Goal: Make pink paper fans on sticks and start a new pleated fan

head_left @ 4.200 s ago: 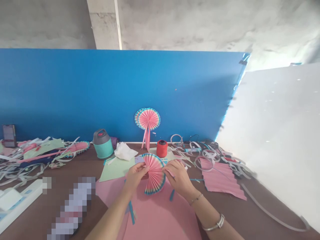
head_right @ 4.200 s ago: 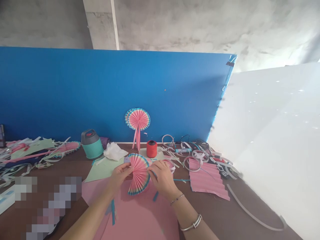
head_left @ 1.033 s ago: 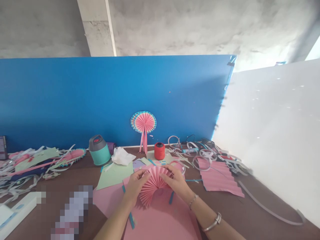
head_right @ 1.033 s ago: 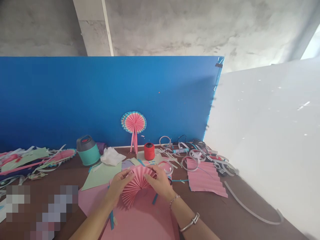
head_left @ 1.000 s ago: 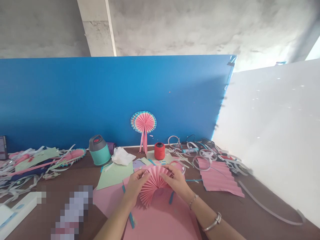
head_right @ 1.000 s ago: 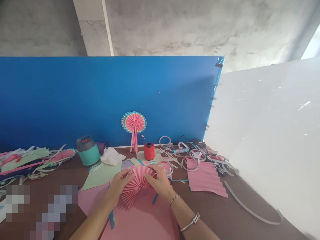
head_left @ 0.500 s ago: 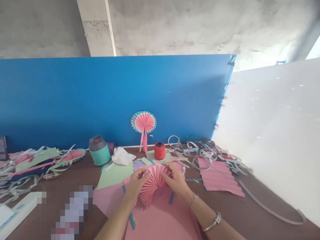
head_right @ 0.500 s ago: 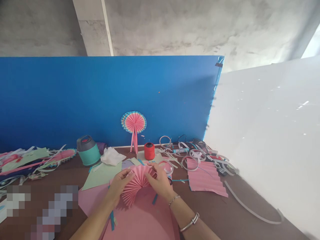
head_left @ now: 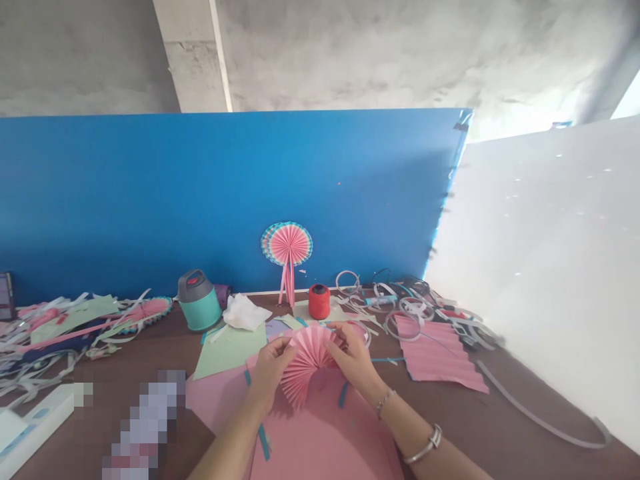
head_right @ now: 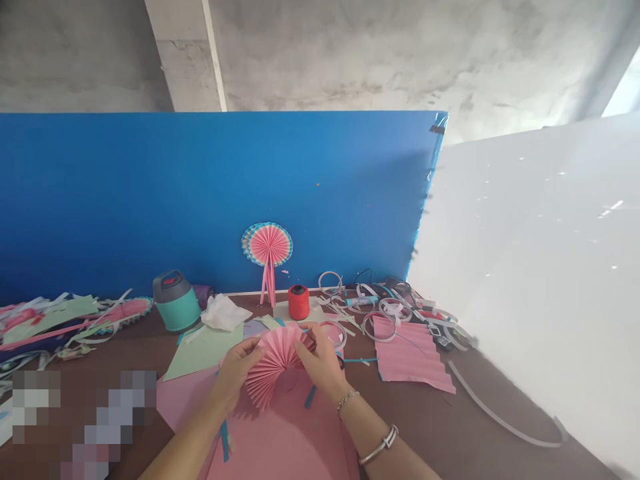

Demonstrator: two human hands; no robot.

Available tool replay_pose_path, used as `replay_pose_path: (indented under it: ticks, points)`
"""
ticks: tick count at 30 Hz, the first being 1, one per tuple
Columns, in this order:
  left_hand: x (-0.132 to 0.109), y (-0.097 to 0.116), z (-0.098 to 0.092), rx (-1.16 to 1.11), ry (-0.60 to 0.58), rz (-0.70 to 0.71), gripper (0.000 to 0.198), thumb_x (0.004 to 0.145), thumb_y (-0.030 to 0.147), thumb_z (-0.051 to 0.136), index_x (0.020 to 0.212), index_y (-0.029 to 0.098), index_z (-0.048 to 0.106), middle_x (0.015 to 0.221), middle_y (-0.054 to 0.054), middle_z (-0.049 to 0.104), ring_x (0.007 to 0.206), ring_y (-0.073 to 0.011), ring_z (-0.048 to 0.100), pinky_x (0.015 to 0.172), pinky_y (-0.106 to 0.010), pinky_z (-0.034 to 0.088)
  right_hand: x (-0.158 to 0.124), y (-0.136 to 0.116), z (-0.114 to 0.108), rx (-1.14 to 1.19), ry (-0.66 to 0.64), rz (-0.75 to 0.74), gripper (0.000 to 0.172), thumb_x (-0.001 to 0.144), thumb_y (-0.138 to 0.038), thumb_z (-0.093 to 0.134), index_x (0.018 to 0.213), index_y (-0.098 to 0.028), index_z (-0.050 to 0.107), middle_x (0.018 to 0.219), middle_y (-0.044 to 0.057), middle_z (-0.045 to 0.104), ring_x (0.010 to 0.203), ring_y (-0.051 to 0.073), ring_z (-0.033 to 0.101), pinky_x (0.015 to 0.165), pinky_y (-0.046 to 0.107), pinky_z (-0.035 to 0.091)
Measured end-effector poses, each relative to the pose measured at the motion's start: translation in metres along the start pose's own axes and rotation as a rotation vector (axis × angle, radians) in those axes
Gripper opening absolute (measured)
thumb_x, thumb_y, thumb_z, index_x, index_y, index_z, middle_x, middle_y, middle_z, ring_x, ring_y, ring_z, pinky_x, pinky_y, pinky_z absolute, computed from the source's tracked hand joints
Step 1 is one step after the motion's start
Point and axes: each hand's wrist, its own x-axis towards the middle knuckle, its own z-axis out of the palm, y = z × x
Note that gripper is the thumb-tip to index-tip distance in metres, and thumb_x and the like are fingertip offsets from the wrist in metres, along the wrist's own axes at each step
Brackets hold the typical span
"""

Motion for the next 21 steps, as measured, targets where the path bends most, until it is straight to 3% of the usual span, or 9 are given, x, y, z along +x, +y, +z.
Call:
replay_pose_path:
  ticks: [4, 6, 11, 15, 21]
  points:
    - [-0.001, 0.000, 0.001, 0.038, 0.017, 0.005, 0.019, 0.063, 0.033, 0.066, 0.073, 0.016, 0.066, 0.065, 0.000, 0.062, 0.067, -0.0193, 0.059, 0.064, -0.028, 0.045, -0.001, 0.002, 0.001, -0.027, -0.010, -0.010, 0.029, 0.079, -0.030, 0.052, 0.106, -0.018, 0.055, 0.078, 0.001, 0.057, 0.067, 0.015, 0.053, 0.059, 0.025, 0.043]
    - [0.000, -0.001, 0.000, 0.048, 0.031, 0.019, 0.021, 0.062, 0.034, 0.067, 0.073, 0.016, 0.067, 0.064, -0.001, 0.062, 0.066, -0.0196, 0.059, 0.063, -0.029, 0.045, -0.001, 0.002, 0.001, -0.069, -0.009, -0.037, 0.029, 0.080, -0.029, 0.051, 0.107, -0.019, 0.054, 0.084, 0.003, 0.059, 0.076, 0.017, 0.056, 0.066, 0.029, 0.045]
    - [0.004, -0.008, -0.003, 0.055, 0.063, 0.052, 0.029, 0.060, 0.041, 0.070, 0.075, 0.016, 0.068, 0.062, -0.002, 0.063, 0.063, -0.0198, 0.058, 0.060, -0.028, 0.044, -0.004, -0.005, 0.000, -0.256, -0.010, -0.289, 0.025, 0.082, -0.026, 0.051, 0.107, -0.021, 0.053, 0.103, 0.008, 0.058, 0.099, 0.024, 0.053, 0.088, 0.040, 0.042]
    - [0.006, -0.010, -0.004, 0.061, 0.071, 0.047, 0.031, 0.060, 0.043, 0.072, 0.074, 0.016, 0.068, 0.065, -0.003, 0.064, 0.067, -0.0211, 0.059, 0.062, -0.029, 0.044, -0.008, -0.019, -0.002, -0.379, -0.007, -0.421, 0.027, 0.082, -0.021, 0.051, 0.109, -0.022, 0.052, 0.111, 0.010, 0.053, 0.105, 0.025, 0.049, 0.088, 0.040, 0.041]
    - [0.005, -0.009, -0.003, 0.058, 0.067, 0.027, 0.033, 0.060, 0.046, 0.072, 0.074, 0.016, 0.067, 0.069, -0.004, 0.066, 0.071, -0.0218, 0.060, 0.064, -0.028, 0.045, -0.015, -0.030, 0.000, -0.482, -0.072, -0.489, 0.033, 0.079, -0.018, 0.053, 0.112, -0.022, 0.052, 0.120, 0.010, 0.048, 0.107, 0.027, 0.047, 0.088, 0.042, 0.041]
